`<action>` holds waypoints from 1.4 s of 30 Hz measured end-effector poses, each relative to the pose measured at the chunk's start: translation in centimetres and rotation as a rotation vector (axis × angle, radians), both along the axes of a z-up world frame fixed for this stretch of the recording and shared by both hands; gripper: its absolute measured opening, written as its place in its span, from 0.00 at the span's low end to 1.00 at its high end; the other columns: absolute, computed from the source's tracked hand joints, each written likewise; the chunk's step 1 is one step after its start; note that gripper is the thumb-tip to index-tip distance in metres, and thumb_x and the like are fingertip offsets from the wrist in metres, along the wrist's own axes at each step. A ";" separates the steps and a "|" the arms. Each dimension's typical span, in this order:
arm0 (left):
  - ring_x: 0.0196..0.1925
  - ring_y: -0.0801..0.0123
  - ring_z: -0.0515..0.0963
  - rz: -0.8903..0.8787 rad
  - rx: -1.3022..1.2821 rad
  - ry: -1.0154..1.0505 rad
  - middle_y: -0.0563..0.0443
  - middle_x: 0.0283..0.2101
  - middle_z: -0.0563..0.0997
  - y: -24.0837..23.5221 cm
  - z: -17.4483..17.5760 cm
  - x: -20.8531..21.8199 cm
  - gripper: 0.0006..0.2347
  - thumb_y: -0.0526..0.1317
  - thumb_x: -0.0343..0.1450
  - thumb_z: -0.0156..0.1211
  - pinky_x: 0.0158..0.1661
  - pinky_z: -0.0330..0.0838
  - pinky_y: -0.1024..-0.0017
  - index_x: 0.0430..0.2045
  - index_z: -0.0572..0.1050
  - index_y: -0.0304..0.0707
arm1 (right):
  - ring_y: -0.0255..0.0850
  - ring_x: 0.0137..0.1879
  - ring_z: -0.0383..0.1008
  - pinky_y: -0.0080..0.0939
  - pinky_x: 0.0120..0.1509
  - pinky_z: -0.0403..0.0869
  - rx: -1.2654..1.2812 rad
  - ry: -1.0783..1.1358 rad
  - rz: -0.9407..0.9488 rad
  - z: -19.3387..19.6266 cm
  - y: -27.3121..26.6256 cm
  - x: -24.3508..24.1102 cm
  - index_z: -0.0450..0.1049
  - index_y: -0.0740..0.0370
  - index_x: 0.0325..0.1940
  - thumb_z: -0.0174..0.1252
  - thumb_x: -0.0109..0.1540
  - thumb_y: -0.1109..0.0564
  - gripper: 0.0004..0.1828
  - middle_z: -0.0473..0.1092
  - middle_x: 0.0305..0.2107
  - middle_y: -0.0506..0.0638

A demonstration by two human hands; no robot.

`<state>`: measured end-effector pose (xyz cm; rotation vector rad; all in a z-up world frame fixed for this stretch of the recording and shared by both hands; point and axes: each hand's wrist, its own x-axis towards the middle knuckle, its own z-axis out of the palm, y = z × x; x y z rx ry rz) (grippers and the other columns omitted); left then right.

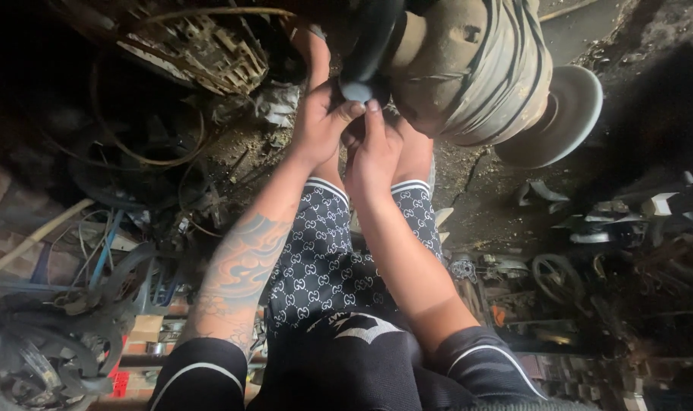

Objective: Inspecting and polishing motorcycle engine components using a bench grinder.

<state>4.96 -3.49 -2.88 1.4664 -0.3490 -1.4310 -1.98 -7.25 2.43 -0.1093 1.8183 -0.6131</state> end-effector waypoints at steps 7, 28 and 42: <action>0.42 0.66 0.79 -0.072 0.008 -0.021 0.44 0.38 0.81 0.9 -0.6 0.0 0.08 0.36 0.74 0.65 0.49 0.76 0.60 0.41 0.78 0.29 | 0.38 0.21 0.65 0.38 0.24 0.70 -0.051 -0.006 0.025 -1.0 1.0 -0.6 0.74 0.72 0.23 0.61 0.64 0.55 0.19 0.64 0.16 0.54; 0.29 0.64 0.81 -0.152 0.162 0.133 0.42 0.30 0.79 2.2 -3.2 -0.3 0.09 0.39 0.74 0.66 0.27 0.80 0.66 0.33 0.77 0.30 | 0.36 0.16 0.61 0.34 0.16 0.59 -0.038 0.074 0.003 -3.7 6.2 -3.4 0.70 0.63 0.21 0.59 0.65 0.50 0.21 0.60 0.11 0.51; 0.43 0.70 0.81 -0.397 0.318 0.197 0.52 0.38 0.83 0.4 -3.7 1.7 0.13 0.49 0.71 0.65 0.46 0.74 0.74 0.39 0.76 0.39 | 0.39 0.58 0.76 0.46 0.63 0.76 0.071 -0.208 -0.450 -3.1 3.8 -0.4 0.75 0.65 0.57 0.56 0.68 0.53 0.17 0.77 0.49 0.53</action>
